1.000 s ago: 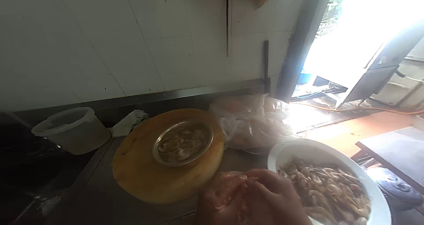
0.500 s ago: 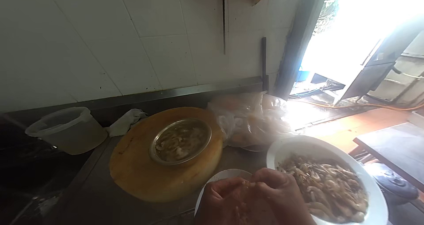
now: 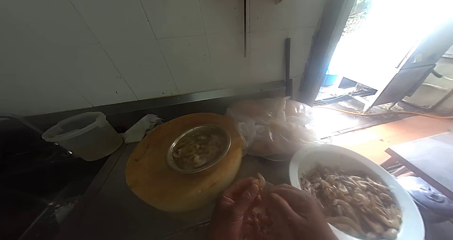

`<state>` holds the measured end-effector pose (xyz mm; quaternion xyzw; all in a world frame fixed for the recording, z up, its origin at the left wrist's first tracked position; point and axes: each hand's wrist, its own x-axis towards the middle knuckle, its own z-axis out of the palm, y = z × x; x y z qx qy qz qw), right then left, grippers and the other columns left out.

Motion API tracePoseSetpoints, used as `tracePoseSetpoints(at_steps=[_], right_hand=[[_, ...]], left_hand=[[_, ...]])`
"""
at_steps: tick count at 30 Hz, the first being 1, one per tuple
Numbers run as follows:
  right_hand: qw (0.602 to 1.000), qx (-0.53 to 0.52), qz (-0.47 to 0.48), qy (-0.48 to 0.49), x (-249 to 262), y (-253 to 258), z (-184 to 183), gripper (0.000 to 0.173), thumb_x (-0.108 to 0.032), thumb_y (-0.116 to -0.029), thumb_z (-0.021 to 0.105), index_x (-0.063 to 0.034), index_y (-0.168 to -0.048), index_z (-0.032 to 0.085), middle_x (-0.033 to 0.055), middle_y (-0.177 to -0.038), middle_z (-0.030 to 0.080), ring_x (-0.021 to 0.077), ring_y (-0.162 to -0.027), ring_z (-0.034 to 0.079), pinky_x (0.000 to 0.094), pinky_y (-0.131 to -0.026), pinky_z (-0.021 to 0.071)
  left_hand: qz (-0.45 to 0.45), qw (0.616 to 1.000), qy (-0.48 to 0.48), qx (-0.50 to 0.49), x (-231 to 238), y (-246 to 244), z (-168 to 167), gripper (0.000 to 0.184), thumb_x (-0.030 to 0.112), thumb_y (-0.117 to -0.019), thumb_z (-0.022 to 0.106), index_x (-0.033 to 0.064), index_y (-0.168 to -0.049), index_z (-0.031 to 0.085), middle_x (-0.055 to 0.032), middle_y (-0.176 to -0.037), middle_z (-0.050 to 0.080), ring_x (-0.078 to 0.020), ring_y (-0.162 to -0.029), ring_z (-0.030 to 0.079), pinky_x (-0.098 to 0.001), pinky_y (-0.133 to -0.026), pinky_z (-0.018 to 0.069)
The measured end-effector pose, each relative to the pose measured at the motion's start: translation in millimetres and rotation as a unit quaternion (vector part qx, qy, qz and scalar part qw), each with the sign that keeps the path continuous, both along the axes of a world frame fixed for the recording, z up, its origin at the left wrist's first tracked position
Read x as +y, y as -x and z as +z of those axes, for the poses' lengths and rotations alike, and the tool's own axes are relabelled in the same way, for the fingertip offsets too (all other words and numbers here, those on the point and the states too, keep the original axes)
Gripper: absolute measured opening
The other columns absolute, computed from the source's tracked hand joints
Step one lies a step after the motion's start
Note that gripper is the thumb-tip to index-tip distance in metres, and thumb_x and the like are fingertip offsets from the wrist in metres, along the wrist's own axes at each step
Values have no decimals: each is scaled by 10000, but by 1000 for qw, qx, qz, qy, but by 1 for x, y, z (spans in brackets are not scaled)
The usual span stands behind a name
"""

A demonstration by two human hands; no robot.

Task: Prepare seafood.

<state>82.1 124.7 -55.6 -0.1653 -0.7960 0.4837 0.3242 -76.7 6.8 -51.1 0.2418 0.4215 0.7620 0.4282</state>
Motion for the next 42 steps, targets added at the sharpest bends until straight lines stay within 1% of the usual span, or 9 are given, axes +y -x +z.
tracePoseSetpoints(at_steps=[3, 7, 11, 18, 20, 23, 29, 35, 42], right_hand=[[998, 36, -9, 58, -8, 7, 4, 226, -261, -1044, 621, -92, -1131, 745, 19, -1030, 740, 145, -869, 732, 324, -736, 657], [997, 53, -45, 41, -4, 9, 3, 147, -153, -982, 688, -66, -1090, 736, 13, -972, 749, 135, -819, 741, 304, -701, 664], [988, 21, -103, -115, -6, 7, 0, 127, -207, -916, 760, -144, -1025, 749, -47, -979, 726, 57, -868, 724, 250, -718, 661], [914, -35, -179, -363, -15, 12, -7, 127, -254, -931, 685, -139, -953, 733, -4, -889, 729, 95, -858, 716, 250, -749, 609], [928, -25, -166, -333, -11, 10, -6, 92, -239, -912, 696, -155, -910, 733, -26, -856, 722, 57, -789, 698, 224, -684, 593], [982, 12, -95, -163, -2, 4, 1, 23, -189, -870, 759, -181, -892, 760, -84, -842, 718, -4, -700, 667, 184, -595, 591], [986, 124, 35, 104, 0, -7, 8, 64, -40, -888, 699, -41, -942, 731, 55, -837, 717, 161, -671, 699, 331, -591, 633], [984, 112, 26, 133, -6, -7, 7, 66, -57, -897, 706, -44, -957, 730, 54, -833, 710, 160, -653, 693, 342, -576, 636], [977, 133, 53, 160, -6, -11, 7, 69, -21, -899, 681, -29, -955, 721, 75, -859, 703, 183, -648, 695, 382, -576, 647]], left_hand=[[42, 976, -29, 212, 3, -2, -7, 201, 48, -936, 725, -28, -1121, 749, -172, -1150, 714, -255, -1003, 716, -384, -878, 630], [56, 924, -41, 377, 2, -2, -8, 220, 83, -953, 702, 35, -1159, 762, -110, -1183, 708, -224, -1053, 711, -355, -888, 644], [7, 933, 27, 358, -3, -3, -3, 286, 249, -980, 707, 42, -1174, 746, -53, -1096, 746, -166, -991, 732, -340, -885, 640], [-16, 934, 99, 342, -2, -2, -7, 198, 227, -998, 680, 82, -1078, 789, -17, -957, 778, -121, -844, 750, -286, -773, 648], [-25, 937, 91, 337, -3, -2, -6, 189, 212, -998, 677, 69, -1064, 782, -26, -940, 775, -134, -824, 750, -296, -758, 651], [-60, 951, 59, 297, -4, 1, -1, 195, 182, -1010, 659, 32, -1081, 760, -85, -960, 764, -204, -835, 755, -356, -777, 661], [-74, 984, 15, 161, -6, 7, 7, 201, 143, -1023, 623, -28, -1050, 726, -142, -892, 726, -221, -770, 727, -371, -749, 643], [-166, 968, 24, 187, -8, 4, 8, 391, 300, -1021, 643, 16, -1288, 676, -151, -1103, 719, -241, -897, 729, -402, -788, 642], [-125, 978, -11, 166, -5, 4, 2, 198, 115, -1011, 640, -25, -1131, 714, -161, -957, 714, -219, -790, 708, -365, -746, 628]])
